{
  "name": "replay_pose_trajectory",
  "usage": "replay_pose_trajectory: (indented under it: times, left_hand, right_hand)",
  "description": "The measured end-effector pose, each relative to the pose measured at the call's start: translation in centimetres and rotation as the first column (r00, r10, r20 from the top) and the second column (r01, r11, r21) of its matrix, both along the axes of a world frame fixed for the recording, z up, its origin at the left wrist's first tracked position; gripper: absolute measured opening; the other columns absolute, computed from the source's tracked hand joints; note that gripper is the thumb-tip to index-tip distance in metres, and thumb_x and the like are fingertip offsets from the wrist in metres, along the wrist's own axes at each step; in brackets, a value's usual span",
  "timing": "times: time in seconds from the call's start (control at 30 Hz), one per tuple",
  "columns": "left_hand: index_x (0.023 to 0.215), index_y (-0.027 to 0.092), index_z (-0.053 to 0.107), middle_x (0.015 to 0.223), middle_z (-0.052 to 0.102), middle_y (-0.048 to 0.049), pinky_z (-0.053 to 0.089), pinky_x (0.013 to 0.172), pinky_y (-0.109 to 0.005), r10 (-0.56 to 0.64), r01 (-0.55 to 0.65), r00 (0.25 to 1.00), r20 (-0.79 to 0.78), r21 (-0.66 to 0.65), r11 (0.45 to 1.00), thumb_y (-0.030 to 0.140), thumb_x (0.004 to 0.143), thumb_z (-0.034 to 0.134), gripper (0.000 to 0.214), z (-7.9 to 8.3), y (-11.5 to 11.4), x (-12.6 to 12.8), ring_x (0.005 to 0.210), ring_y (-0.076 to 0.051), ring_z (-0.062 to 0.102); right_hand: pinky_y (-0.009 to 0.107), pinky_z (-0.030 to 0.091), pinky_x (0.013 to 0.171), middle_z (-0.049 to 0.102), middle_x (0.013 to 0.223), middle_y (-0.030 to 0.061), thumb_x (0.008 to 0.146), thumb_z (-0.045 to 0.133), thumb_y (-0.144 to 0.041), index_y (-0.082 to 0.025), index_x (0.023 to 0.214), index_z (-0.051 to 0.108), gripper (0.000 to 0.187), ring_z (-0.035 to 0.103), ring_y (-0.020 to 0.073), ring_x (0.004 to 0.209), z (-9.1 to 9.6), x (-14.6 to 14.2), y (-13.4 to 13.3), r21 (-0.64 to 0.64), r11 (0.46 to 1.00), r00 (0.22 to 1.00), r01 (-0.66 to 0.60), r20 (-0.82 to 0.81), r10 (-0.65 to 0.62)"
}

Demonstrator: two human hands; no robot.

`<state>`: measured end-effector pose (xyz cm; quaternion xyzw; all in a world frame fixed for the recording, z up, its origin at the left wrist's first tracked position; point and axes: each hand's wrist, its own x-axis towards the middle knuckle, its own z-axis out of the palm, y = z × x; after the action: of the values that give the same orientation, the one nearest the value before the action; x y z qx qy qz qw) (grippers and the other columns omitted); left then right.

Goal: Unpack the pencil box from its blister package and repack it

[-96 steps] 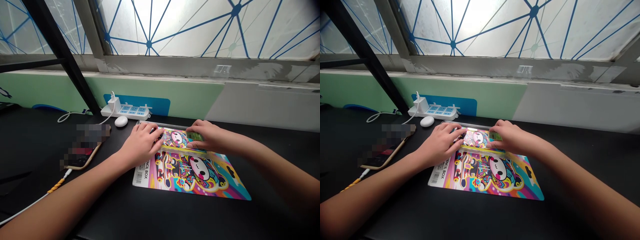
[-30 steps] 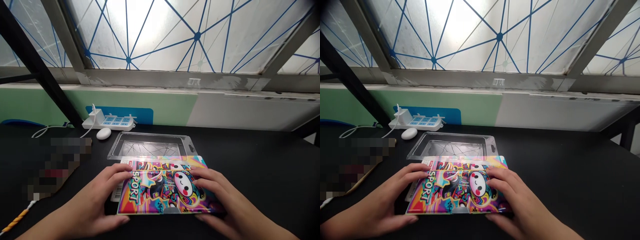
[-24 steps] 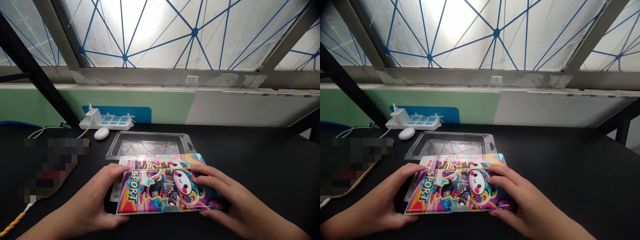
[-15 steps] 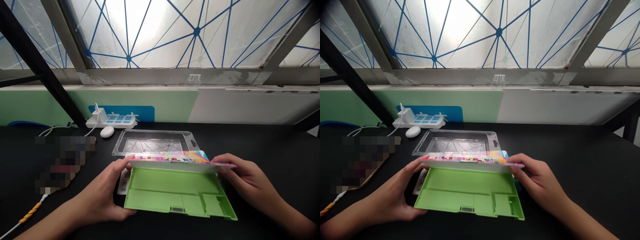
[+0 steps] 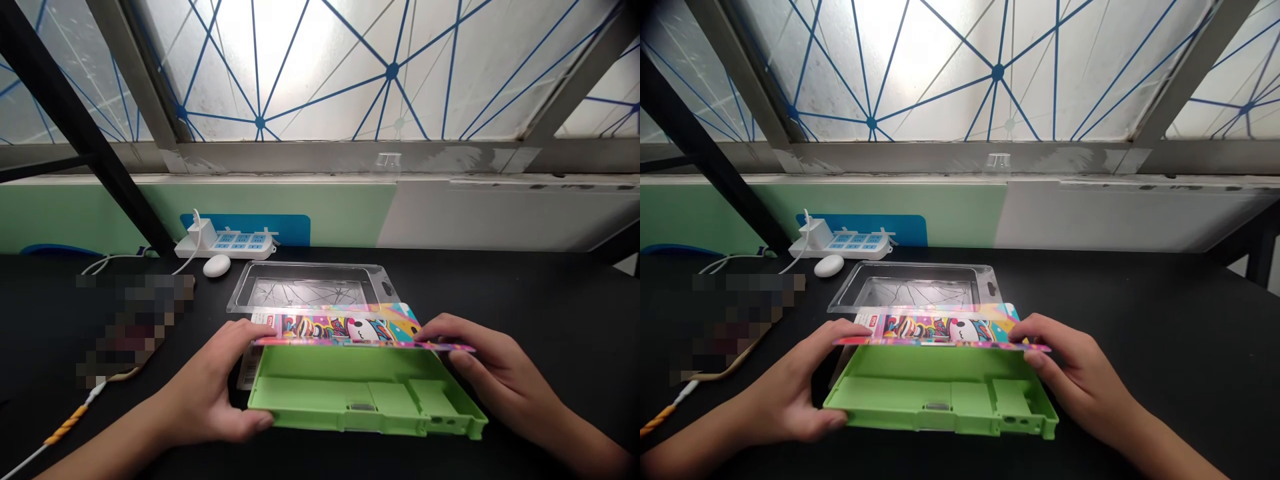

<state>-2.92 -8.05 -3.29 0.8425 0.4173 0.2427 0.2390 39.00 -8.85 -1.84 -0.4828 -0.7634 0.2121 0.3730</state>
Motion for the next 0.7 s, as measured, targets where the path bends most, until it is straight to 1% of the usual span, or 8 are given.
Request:
replay_pose_trajectory:
  times: [0.13, 0.23, 0.3, 0.37, 0.43, 0.53, 0.63, 0.7]
  left_hand:
    - [0.134, 0.028, 0.056, 0.123, 0.067, -0.0064, 0.054, 0.093, -0.037, 0.055, -0.054, 0.998, 0.035, -0.042, 0.998, 0.060, 0.085, 0.068, 0.060, 0.3, 0.1, 0.3, 0.108, -0.028, 0.066]
    - [0.131, 0.027, 0.059, 0.125, 0.067, -0.0069, 0.052, 0.097, -0.037, 0.098, -0.096, 0.994, 0.038, -0.059, 0.994, 0.061, 0.091, 0.061, 0.052, 0.5, -0.1, 0.6, 0.112, -0.029, 0.065]
    - [0.132, 0.028, 0.060, 0.129, 0.067, -0.0071, 0.051, 0.100, -0.037, 0.110, -0.107, 0.993, 0.041, -0.075, 0.991, 0.062, 0.094, 0.057, 0.051, 0.6, -0.2, 0.6, 0.115, -0.029, 0.064]
    - [0.133, 0.028, 0.059, 0.133, 0.065, -0.0074, 0.049, 0.103, -0.037, 0.094, -0.088, 0.994, 0.060, -0.096, 0.991, 0.066, 0.097, 0.051, 0.053, 0.7, -0.1, 0.6, 0.119, -0.029, 0.062]
    - [0.132, 0.027, 0.060, 0.135, 0.064, -0.0080, 0.048, 0.106, -0.037, 0.045, -0.034, 0.995, 0.093, -0.116, 0.993, 0.071, 0.100, 0.041, 0.058, 0.8, 0.0, 0.6, 0.122, -0.029, 0.060]
    - [0.126, 0.025, 0.065, 0.132, 0.065, -0.0093, 0.049, 0.104, -0.038, -0.045, 0.058, 0.993, 0.111, -0.122, 0.991, 0.072, 0.102, 0.031, 0.063, 1.3, 0.4, 0.9, 0.120, -0.029, 0.060]
    - [0.124, 0.025, 0.069, 0.128, 0.065, -0.0099, 0.051, 0.100, -0.037, -0.087, 0.094, 0.994, 0.061, -0.121, 0.988, 0.061, 0.105, 0.038, 0.051, 1.7, 0.5, 1.4, 0.114, -0.027, 0.060]
    - [0.123, 0.025, 0.070, 0.128, 0.065, -0.0097, 0.051, 0.101, -0.038, -0.095, 0.098, 0.995, 0.031, -0.133, 0.986, 0.055, 0.105, 0.043, 0.044, 1.8, 0.5, 1.6, 0.113, -0.027, 0.060]
  right_hand:
    - [0.036, 0.061, 0.079, 0.074, 0.108, 0.0089, 0.093, 0.048, -0.075, -0.029, 0.121, 0.069, 0.058, 0.073, 0.0289, 0.094, 0.5, 0.4, -0.1, -0.033, 0.983, 0.983, -0.182, 0.029, 0.183]
    - [0.036, 0.062, 0.086, 0.072, 0.122, 0.0088, 0.073, 0.069, -0.082, -0.032, 0.132, 0.062, 0.078, 0.073, 0.0316, 0.105, 0.7, 0.3, -0.1, -0.036, 0.969, 0.966, -0.243, 0.085, 0.245]
    - [0.035, 0.062, 0.089, 0.072, 0.124, 0.0073, 0.067, 0.087, -0.065, -0.034, 0.133, 0.061, 0.077, 0.073, 0.0307, 0.109, 0.6, 0.0, -0.1, 0.002, 0.970, 0.959, -0.244, 0.149, 0.241]
    - [0.033, 0.062, 0.090, 0.073, 0.121, 0.0060, 0.076, 0.088, -0.041, -0.034, 0.129, 0.062, 0.060, 0.073, 0.0280, 0.109, 0.4, -0.2, -0.2, 0.029, 0.969, 0.956, -0.244, 0.177, 0.235]
    - [0.030, 0.063, 0.081, 0.076, 0.113, 0.0050, 0.081, 0.081, -0.031, -0.032, 0.122, 0.065, 0.044, 0.076, 0.0250, 0.098, 0.2, -0.4, -0.3, 0.009, 0.981, 0.972, -0.193, 0.140, 0.190]
    - [0.029, 0.062, 0.067, 0.078, 0.103, 0.0046, 0.082, 0.080, -0.040, -0.029, 0.116, 0.066, 0.038, 0.076, 0.0235, 0.082, -0.2, -0.6, -0.6, -0.108, 0.993, 0.995, -0.057, 0.072, 0.065]
    - [0.032, 0.063, 0.067, 0.078, 0.105, 0.0069, 0.085, 0.074, -0.052, -0.028, 0.120, 0.064, 0.044, 0.077, 0.0273, 0.087, -0.4, -1.1, -0.8, -0.222, 0.974, 0.997, 0.054, -0.034, -0.063]
    - [0.035, 0.064, 0.069, 0.078, 0.106, 0.0079, 0.086, 0.071, -0.057, -0.028, 0.122, 0.062, 0.047, 0.077, 0.0287, 0.088, -0.4, -1.5, -0.8, -0.286, 0.955, 0.989, 0.079, -0.098, -0.111]
